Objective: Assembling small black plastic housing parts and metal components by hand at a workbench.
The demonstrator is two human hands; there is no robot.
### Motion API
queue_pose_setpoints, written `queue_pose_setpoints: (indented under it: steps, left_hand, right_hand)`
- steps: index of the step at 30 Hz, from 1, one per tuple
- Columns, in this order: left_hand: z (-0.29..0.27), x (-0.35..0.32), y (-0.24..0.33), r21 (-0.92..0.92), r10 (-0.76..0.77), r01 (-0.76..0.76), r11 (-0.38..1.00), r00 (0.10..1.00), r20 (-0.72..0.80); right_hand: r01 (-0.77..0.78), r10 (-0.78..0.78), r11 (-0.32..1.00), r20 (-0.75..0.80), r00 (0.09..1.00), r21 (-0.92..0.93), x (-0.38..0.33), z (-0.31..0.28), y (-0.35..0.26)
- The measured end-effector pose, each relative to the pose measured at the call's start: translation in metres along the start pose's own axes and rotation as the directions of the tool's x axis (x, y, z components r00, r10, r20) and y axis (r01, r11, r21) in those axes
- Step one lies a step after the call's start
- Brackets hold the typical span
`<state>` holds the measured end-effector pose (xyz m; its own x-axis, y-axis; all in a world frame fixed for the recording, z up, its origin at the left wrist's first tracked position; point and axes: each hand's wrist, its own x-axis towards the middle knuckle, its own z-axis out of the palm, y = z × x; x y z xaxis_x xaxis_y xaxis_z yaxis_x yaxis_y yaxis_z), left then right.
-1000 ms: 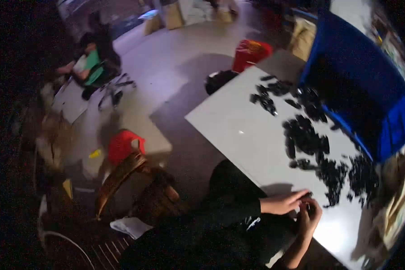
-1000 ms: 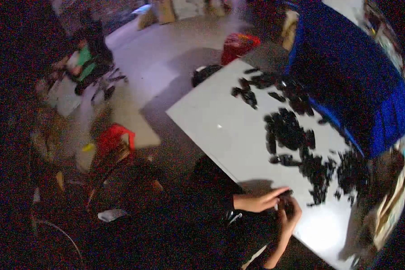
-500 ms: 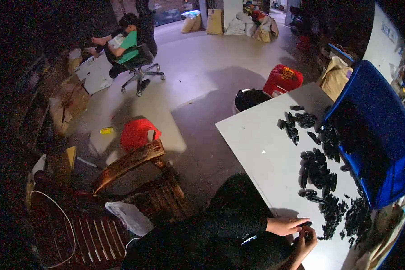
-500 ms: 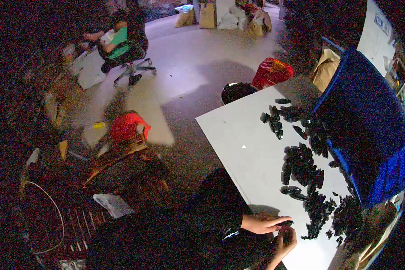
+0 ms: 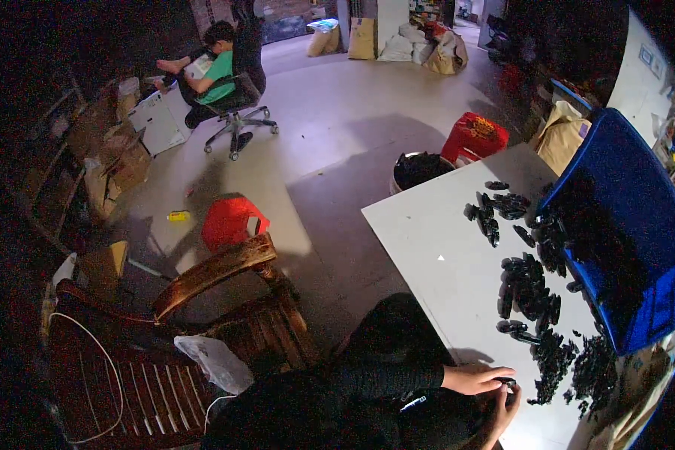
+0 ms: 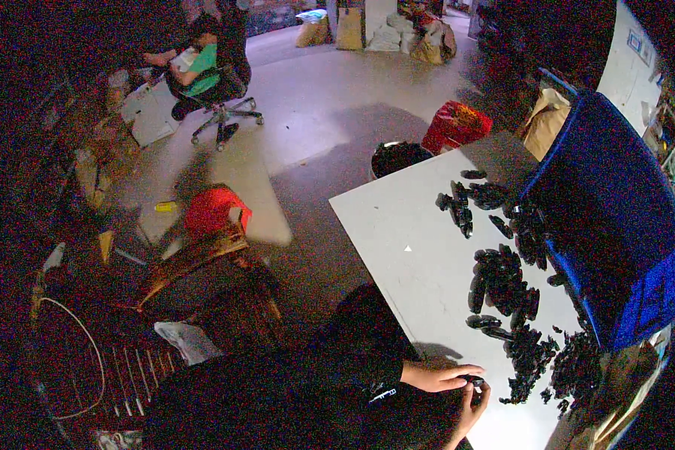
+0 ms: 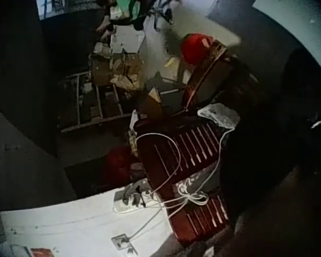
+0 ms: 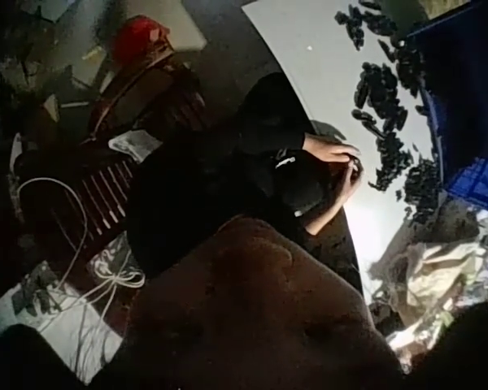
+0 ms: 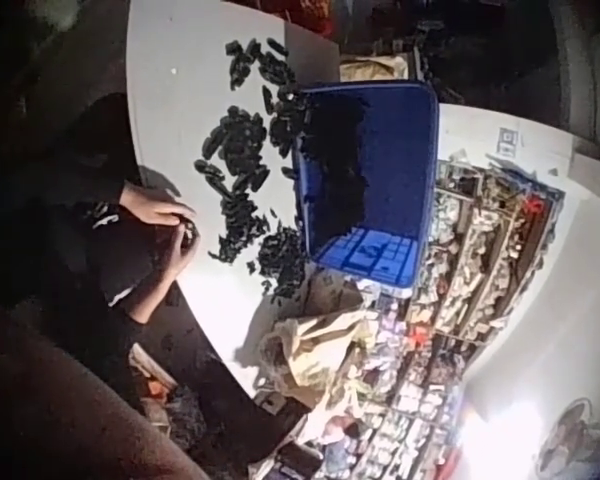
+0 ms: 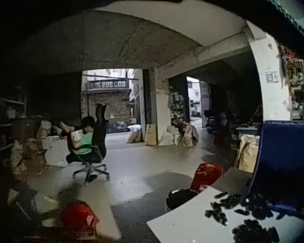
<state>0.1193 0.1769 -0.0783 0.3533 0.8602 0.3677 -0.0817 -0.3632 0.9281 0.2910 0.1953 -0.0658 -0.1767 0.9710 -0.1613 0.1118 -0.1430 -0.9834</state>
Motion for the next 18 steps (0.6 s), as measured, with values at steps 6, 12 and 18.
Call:
queue_pose_setpoints:
  steps: [6,12,18]
  left_hand:
    - [0.0,0.0,-0.003,-0.017,0.02,-0.02,1.0,1.0,0.01]
    - [0.007,-0.002,-0.014,0.131,0.011,-0.005,0.991,0.999,-0.041]
    - [0.009,0.001,-0.001,0.034,0.089,-0.09,0.995,0.996,0.029]
  right_hand:
    - [-0.005,-0.006,0.991,-0.083,0.997,-0.133,-0.001,0.001,0.004]
    - [-0.069,0.076,0.961,0.015,0.997,-0.268,0.001,-0.001,-0.002]
    - [0.05,-0.113,0.957,-0.209,0.971,-0.284,-0.002,-0.011,0.034]
